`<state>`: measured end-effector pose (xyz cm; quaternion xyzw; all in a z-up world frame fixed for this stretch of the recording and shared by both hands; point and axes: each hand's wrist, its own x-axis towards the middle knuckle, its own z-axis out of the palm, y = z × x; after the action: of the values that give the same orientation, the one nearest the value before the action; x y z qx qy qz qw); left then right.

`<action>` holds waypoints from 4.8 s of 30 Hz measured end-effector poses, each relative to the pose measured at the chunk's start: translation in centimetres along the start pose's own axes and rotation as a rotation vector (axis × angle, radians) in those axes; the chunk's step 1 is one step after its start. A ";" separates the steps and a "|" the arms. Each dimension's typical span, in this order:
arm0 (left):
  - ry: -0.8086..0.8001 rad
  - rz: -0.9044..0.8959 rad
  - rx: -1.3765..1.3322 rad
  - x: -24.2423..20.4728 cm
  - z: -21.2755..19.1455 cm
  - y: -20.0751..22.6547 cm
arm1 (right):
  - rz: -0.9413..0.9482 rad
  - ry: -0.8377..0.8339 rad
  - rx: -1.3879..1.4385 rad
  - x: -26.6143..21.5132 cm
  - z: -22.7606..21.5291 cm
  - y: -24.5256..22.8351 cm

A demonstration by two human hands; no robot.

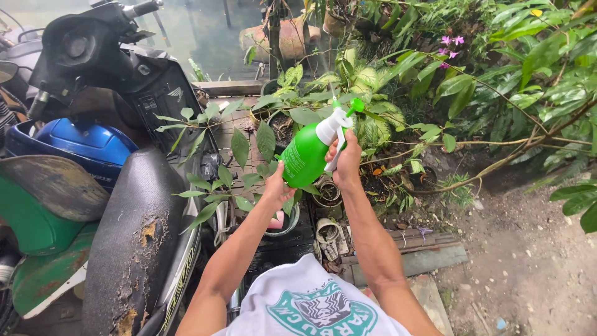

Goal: The person uses a green pump-action spray bottle to mist water onto multiple potted plants and ground-level foliage in an outdoor backyard area. They move between different plant groupings, repeatedly pumping the sprayer and directing the mist onto leaves and soil.

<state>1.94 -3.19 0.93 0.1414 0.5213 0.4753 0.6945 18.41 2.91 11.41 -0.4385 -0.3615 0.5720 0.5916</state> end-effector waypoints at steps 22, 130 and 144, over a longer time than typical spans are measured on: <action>-0.262 -0.174 0.007 3.9 5.5 -7.3 | -0.114 0.335 -0.065 -1.8 -6.4 -0.5; -0.266 0.523 0.882 3.8 4.0 -5.5 | -0.154 -0.102 -1.474 -11.9 -12.2 8.3; -0.804 0.658 1.237 -3.7 14.3 -10.1 | 0.205 0.457 -1.455 -28.3 -23.9 11.9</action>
<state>19.43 -7.06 2.07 0.8064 0.3320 0.1938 0.4494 33.95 -28.18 -6.09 -0.8558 -0.4730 0.1373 0.1583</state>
